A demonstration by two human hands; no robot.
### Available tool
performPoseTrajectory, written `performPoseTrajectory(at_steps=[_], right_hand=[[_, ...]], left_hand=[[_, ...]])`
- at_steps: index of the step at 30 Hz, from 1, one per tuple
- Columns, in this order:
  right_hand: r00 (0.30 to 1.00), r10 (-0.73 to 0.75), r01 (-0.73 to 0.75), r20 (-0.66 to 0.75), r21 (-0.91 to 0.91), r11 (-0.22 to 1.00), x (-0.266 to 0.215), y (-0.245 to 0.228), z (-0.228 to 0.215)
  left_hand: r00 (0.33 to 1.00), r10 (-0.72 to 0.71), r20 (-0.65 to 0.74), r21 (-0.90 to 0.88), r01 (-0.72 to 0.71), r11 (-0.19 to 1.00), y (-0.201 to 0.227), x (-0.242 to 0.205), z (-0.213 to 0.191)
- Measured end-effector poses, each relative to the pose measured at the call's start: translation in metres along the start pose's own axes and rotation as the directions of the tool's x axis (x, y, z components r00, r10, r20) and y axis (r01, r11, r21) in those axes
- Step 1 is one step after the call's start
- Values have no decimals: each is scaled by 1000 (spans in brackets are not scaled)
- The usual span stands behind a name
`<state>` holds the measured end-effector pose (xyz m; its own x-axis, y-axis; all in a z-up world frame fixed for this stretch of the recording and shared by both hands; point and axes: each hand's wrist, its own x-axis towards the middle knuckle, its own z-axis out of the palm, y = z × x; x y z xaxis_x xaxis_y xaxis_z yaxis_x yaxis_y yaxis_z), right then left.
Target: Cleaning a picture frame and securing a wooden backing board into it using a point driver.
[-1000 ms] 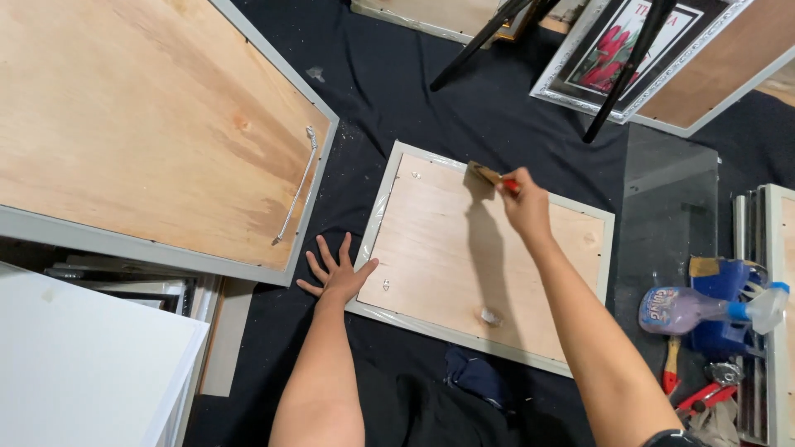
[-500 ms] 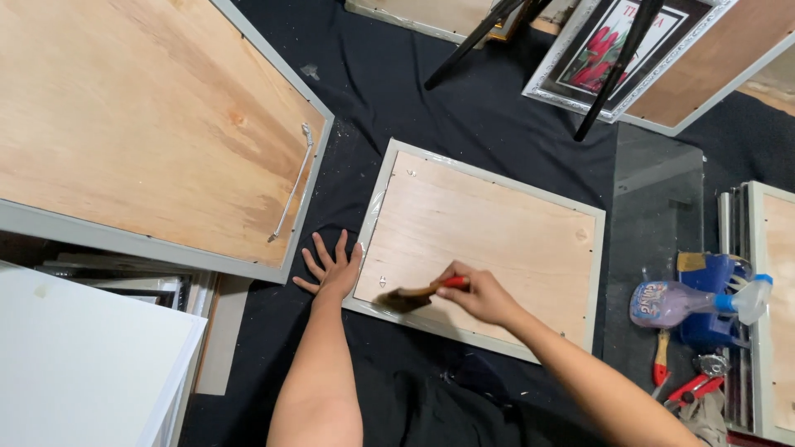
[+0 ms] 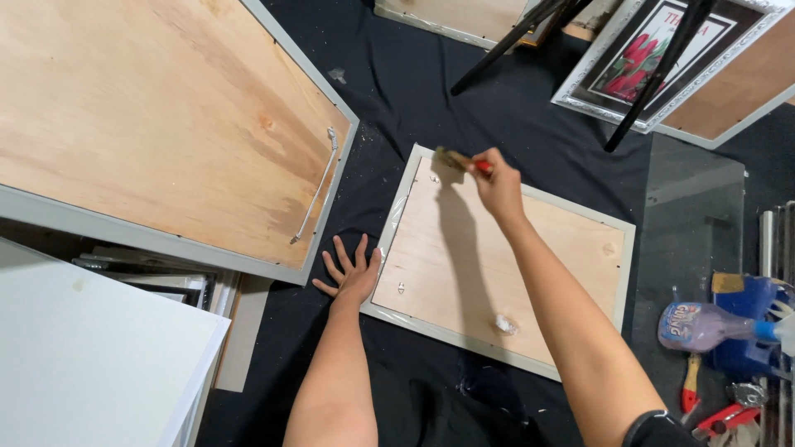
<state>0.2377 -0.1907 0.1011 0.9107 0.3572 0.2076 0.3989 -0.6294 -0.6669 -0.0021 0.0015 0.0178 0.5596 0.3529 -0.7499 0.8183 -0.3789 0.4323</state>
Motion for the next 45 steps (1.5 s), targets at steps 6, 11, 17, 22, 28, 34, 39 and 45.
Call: performPoseTrajectory(at_steps=[6,11,17,22,28,34,39,45], right_hand=[[922,-282,296,265,-14,955,-105,-46,6],[774,-278,187,569,214,959,-181,-107,-45],[763,15,-233,646,254,939,-166,-81,-23],[837,123,-297,533,254,920,-91,-53,11],[956,145,-199,254,203,959,24,-9,29],[991,-18,2,-136,-118,993,44,-19,26],[936,-319,346,147,-226,911,-28,-27,44],[893,-358,362,274,37,931,-146,-92,6]], left_hand=[[998,45,-35,-65,-47,997,-12,12,8],[998,39,-51,-86,-43,995,-11,7,6],[996,51,-71,-122,-60,991,-7,0,4],[997,39,-66,-103,-45,994,-10,7,7],[999,24,-32,-104,-27,994,-5,2,2],[999,33,-25,-111,-36,993,-5,4,1],[999,23,-45,-80,-27,996,-12,15,9],[991,46,-126,-121,-61,991,-21,25,20]])
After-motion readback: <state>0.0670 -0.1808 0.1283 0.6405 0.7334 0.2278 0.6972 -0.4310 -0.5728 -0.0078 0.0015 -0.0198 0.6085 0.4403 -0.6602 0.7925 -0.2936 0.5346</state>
